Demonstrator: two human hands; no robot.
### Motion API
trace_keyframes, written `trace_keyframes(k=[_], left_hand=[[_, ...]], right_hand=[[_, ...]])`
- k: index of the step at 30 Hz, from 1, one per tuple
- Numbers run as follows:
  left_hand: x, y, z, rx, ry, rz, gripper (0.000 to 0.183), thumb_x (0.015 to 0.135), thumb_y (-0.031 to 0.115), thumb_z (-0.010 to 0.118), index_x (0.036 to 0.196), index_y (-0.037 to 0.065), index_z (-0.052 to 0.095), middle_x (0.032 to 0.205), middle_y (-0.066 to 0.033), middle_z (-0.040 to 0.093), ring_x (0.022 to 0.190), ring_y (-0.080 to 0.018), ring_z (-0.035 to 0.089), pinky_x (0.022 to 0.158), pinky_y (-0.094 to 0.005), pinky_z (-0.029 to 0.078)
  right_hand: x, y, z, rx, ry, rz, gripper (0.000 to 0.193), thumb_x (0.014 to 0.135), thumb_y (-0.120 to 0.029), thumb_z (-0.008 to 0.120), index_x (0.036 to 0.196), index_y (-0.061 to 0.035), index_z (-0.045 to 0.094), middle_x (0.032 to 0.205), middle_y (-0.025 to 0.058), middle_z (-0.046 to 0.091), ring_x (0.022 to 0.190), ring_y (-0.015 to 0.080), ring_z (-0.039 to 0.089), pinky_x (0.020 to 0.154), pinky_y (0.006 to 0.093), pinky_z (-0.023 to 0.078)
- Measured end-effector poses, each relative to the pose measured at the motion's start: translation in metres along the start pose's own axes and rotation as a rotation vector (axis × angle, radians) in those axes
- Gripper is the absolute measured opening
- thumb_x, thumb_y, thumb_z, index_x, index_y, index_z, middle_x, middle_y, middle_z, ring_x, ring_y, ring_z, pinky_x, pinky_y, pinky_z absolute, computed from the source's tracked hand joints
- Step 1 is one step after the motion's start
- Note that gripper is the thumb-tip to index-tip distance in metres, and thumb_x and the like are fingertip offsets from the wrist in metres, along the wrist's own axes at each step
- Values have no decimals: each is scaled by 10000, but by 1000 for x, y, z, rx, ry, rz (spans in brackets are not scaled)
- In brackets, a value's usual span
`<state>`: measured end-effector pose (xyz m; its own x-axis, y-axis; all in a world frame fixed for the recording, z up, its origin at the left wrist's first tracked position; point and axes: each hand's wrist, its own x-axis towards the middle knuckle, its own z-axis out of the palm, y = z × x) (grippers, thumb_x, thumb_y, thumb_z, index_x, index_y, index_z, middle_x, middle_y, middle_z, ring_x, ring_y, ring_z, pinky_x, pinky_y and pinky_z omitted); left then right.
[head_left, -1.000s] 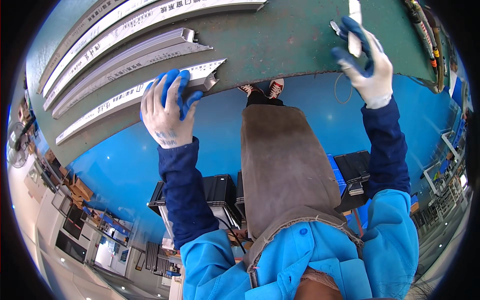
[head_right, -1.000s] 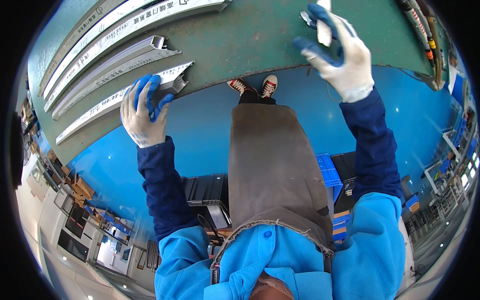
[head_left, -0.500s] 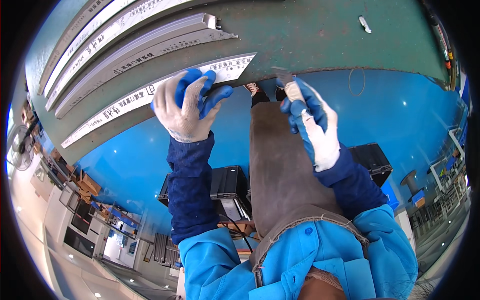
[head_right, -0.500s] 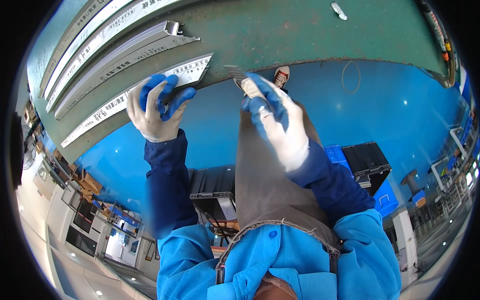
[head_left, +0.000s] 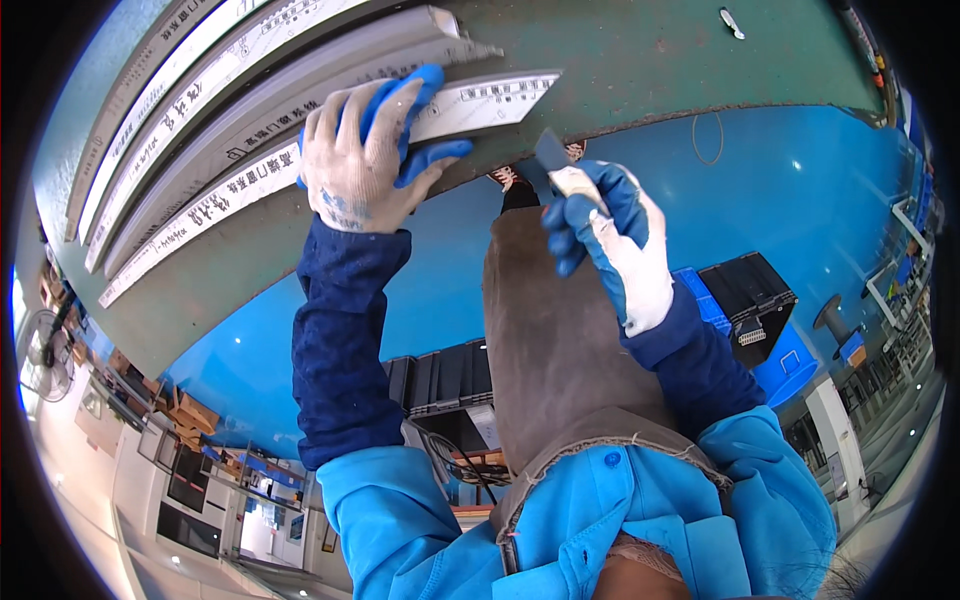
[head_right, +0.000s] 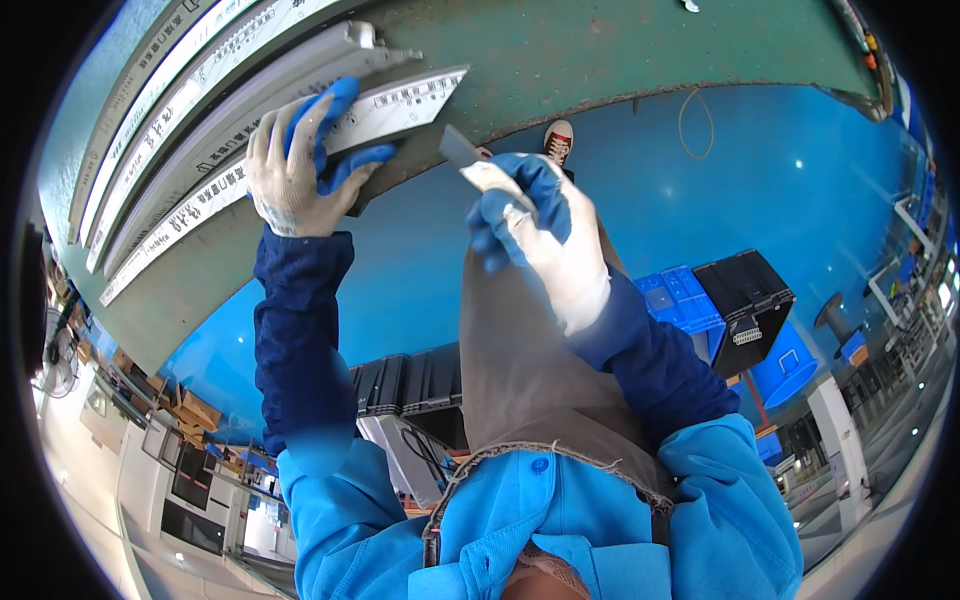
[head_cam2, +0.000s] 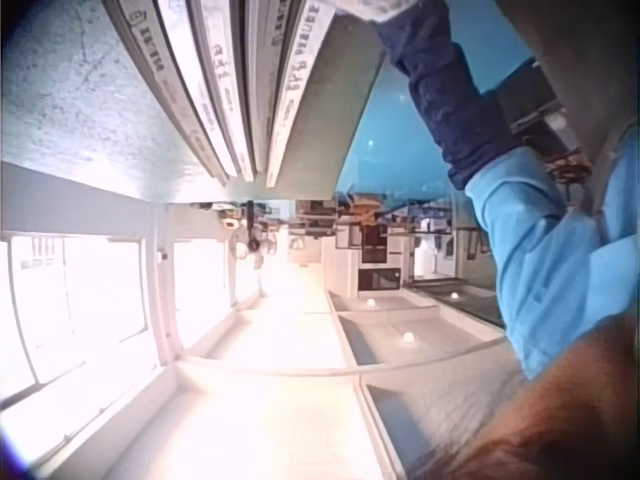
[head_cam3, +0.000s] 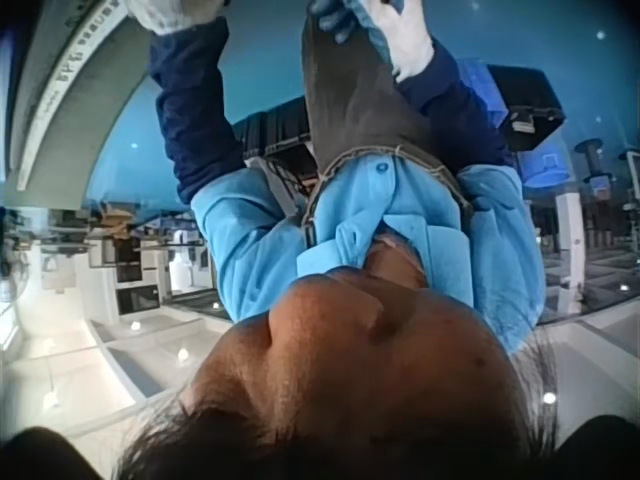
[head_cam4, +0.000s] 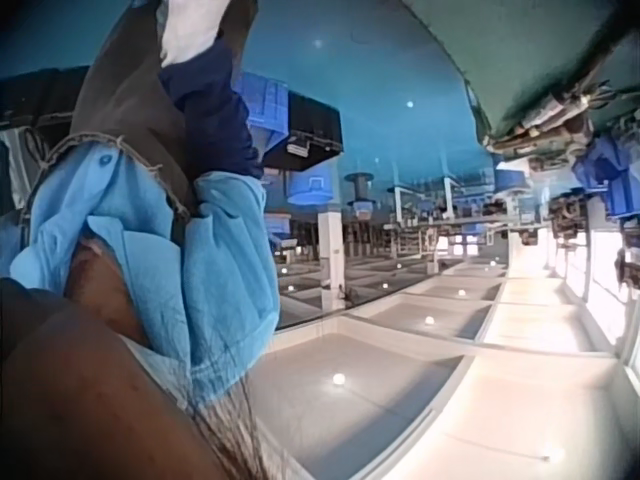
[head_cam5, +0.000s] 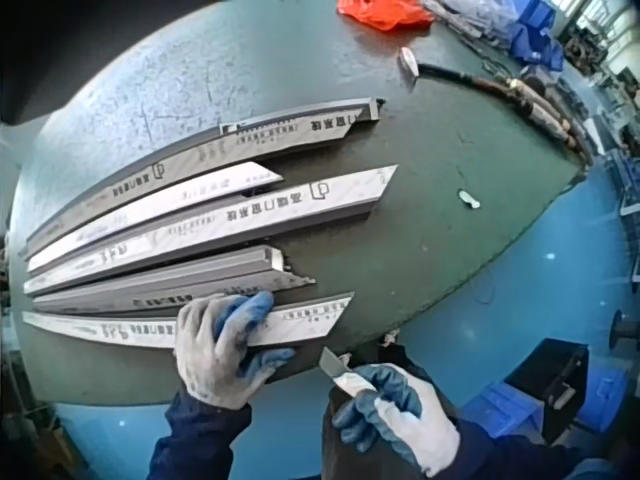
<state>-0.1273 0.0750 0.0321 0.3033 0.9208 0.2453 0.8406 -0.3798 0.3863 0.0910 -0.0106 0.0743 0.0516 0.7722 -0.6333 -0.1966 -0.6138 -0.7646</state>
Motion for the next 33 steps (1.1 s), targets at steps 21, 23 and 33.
trace_keyframes(k=[21,23,33], left_hand=[[4,20,6,-207,68,94,407,581,266,828,961,246,683,1055,-53,595,984,-292,527,870,-480,412],[3,19,7,-222,78,101,407,583,263,829,963,246,683,1052,-56,595,980,-295,527,865,-487,415],[-1,17,6,-188,19,18,366,623,341,815,961,242,716,1126,-88,604,1099,-361,534,981,-591,371]], right_hand=[[3,7,6,319,-158,176,342,956,-208,514,1185,45,490,760,158,663,462,147,583,397,204,450],[3,8,6,320,-159,175,341,955,-206,515,1183,46,492,758,159,664,453,148,580,388,203,444],[3,11,9,356,-125,165,331,954,-189,512,1172,60,504,750,163,664,426,144,565,355,194,418]])
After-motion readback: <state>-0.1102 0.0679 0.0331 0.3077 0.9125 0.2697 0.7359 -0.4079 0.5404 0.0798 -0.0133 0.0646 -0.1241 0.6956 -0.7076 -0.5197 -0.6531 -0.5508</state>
